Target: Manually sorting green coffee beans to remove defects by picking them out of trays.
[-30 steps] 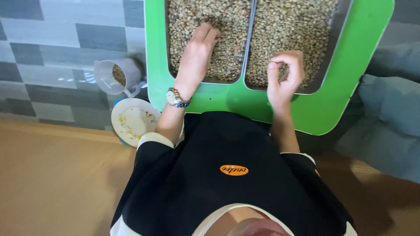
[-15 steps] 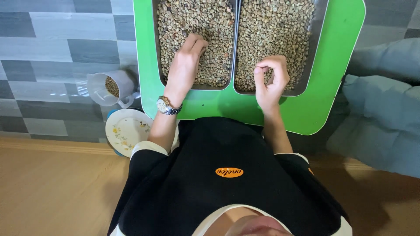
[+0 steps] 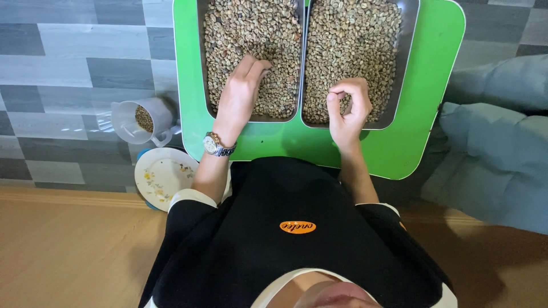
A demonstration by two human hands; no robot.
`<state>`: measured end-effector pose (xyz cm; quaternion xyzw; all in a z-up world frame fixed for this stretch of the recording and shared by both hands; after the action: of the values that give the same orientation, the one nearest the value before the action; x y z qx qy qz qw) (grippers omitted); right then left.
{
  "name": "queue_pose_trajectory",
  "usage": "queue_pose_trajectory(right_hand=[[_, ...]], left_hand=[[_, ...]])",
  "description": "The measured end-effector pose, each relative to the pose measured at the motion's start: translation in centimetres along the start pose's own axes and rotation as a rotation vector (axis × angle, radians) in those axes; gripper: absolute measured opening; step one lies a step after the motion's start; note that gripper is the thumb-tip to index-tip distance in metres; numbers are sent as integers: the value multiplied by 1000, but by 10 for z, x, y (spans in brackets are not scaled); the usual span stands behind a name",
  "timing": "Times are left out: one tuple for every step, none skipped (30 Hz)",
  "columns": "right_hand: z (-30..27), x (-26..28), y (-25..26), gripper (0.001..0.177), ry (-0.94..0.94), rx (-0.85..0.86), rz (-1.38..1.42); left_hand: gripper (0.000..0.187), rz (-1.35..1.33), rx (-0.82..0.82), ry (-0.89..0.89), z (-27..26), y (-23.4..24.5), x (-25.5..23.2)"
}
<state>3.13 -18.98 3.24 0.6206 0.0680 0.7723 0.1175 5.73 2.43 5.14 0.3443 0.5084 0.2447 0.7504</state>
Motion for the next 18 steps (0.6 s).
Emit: queue_pose_trajectory(right_hand=[[3,-4,-1,11,1,0,-1],[4,-1,-1,3,92,-15,14],[4,2,0,12,182,-28,29],[4,3,0,12,183,-29,27],[5,5,0,12,173,-28,20],[4,6,0,12,163,-24,15],[4,6,0,12,164,-22,16],[4,5,0,12,159,-18,11],[4,4,-1,13,155,-15,7],[3,3,0,13,157,-15,6],[3,3,0,12,159,-13,9],[3,2,0,12,161,-14,11],[2,2,0,12,163,-16,10],[3,1,0,11,163,-20,16],[3,1,0,11,162,-23,23],[3,-1,0,11,165,-24,22],[3,-3,0,10,162,-21,16],[3,-5,0,9,159,-15,10]], left_hand=[[12,0,-1,-1,-2,-1,3],[9,4,-43,-65,-3,2,1],[7,8,-85,-129,-6,5,-1],[7,7,-86,-130,-10,5,-3],[7,-2,-127,-126,-14,9,-5],[8,-11,-168,-118,-20,14,-6],[8,-10,-169,-117,-29,10,-2],[8,-25,-208,-112,-38,9,2],[9,-41,-247,-107,-47,8,6],[9,-41,-249,-109,-55,4,9],[9,-61,-291,-115,-64,3,12],[8,-82,-332,-124,-72,2,15],[8,-83,-333,-127,-83,-12,23],[9,-90,-386,-132,-94,-22,32],[9,-97,-438,-137,-104,-32,42],[9,-97,-440,-139,-99,-28,35],[10,-74,-473,-152,-96,-21,28],[11,-50,-507,-163,-94,-14,20]])
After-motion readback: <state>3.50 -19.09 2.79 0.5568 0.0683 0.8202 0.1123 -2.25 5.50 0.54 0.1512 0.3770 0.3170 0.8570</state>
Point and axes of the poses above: each hand's wrist, its own z-axis towards the middle knuckle, its own y-axis out of the back of the hand, x = y × z, the point moved 8 cm from there along z, towards the middle knuckle, and after that the axes turned 7 degrees about -y, right-handed, at the moved point
